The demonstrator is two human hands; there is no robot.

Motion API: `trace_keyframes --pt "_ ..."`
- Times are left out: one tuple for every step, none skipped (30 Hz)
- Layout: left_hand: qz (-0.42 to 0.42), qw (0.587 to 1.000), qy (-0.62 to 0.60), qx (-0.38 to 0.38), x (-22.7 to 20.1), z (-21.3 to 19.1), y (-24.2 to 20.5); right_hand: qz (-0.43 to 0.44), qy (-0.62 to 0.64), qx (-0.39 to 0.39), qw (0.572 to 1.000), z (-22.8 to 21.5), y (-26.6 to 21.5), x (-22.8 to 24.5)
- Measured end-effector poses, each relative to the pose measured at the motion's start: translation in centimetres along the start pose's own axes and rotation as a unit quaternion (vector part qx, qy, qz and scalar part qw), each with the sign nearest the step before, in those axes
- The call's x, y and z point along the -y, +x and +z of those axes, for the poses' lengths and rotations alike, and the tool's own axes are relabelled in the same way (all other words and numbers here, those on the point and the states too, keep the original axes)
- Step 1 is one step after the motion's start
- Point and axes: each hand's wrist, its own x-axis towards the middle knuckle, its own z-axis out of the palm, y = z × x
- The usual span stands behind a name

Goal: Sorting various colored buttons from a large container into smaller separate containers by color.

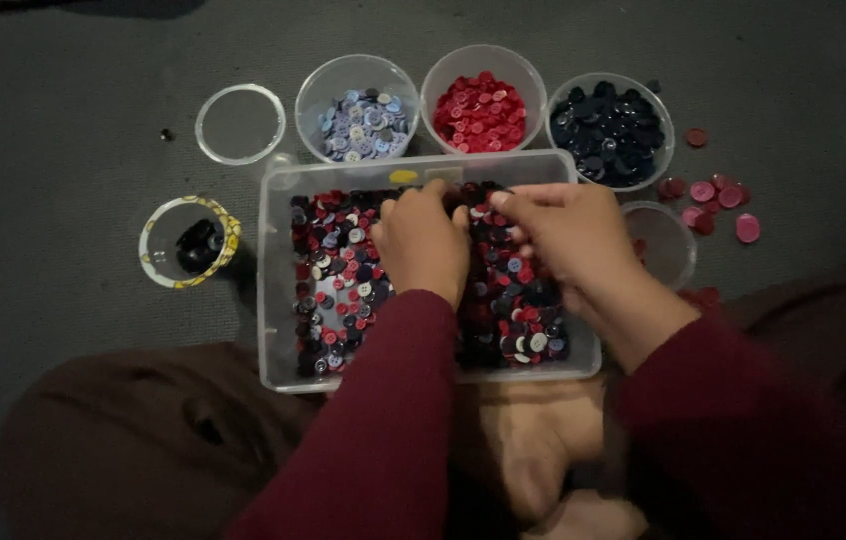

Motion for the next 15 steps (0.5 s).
trace_keyframes --pt "0.000 1.000 0.007 -0.007 -0.1 0.1 0.1 -0.020 -0.027 0.001 0.999 -0.2 -0.1 -0.1" --pt "0.001 1.000 0.015 -0.014 -0.2 0.1 0.1 -0.040 -0.054 0.001 0.998 -0.5 -0.3 -0.1" --pt "0.004 1.000 0.014 -0.012 -0.2 0.5 0.3 -0.039 -0.054 -0.002 0.998 -0.8 -0.3 0.0" --pt "0.007 0.999 0.029 -0.022 -0.1 0.9 0.5 -0.052 -0.086 0.001 0.995 -1.2 -0.4 0.2" --pt "0.010 0.998 0.045 -0.033 0.0 1.2 0.6 -0.066 -0.118 0.005 0.991 -1.4 -0.4 0.4" --pt "0.012 0.998 0.044 -0.031 -0.3 1.1 0.4 -0.064 -0.118 0.002 0.991 -1.8 -0.3 0.7" --pt "0.015 0.998 0.045 -0.034 -0.6 0.9 0.2 -0.101 -0.140 -0.015 0.985 -2.3 -0.2 1.0" --pt "0.019 0.998 0.047 -0.037 -0.8 0.7 0.0 -0.138 -0.162 -0.032 0.977 -2.7 -0.1 1.3" --pt "0.020 0.998 0.046 -0.037 -0.7 1.1 0.2 -0.137 -0.162 -0.033 0.977 -3.3 0.4 1.7" --pt "0.037 0.996 0.053 -0.054 -0.5 1.5 0.4 -0.160 -0.164 -0.055 0.972 -3.9 0.7 2.2" --pt "0.054 0.994 0.060 -0.072 -0.3 1.9 0.6 -0.182 -0.165 -0.076 0.966 -4.5 1.1 2.6" --pt "0.055 0.994 0.060 -0.072 -0.6 1.6 0.4 -0.182 -0.164 -0.077 0.966 -5.1 1.8 2.9" --pt "0.060 0.993 0.060 -0.079 -0.9 1.2 0.3 -0.195 -0.197 -0.089 0.956 -5.6 2.5 3.2" --pt "0.066 0.992 0.059 -0.086 -1.1 0.9 0.1 -0.209 -0.230 -0.102 0.945 -6.1 3.2 3.5" --pt "0.064 0.992 0.059 -0.086 -0.9 1.0 0.1 -0.209 -0.230 -0.101 0.945 -6.3 3.6 3.1"
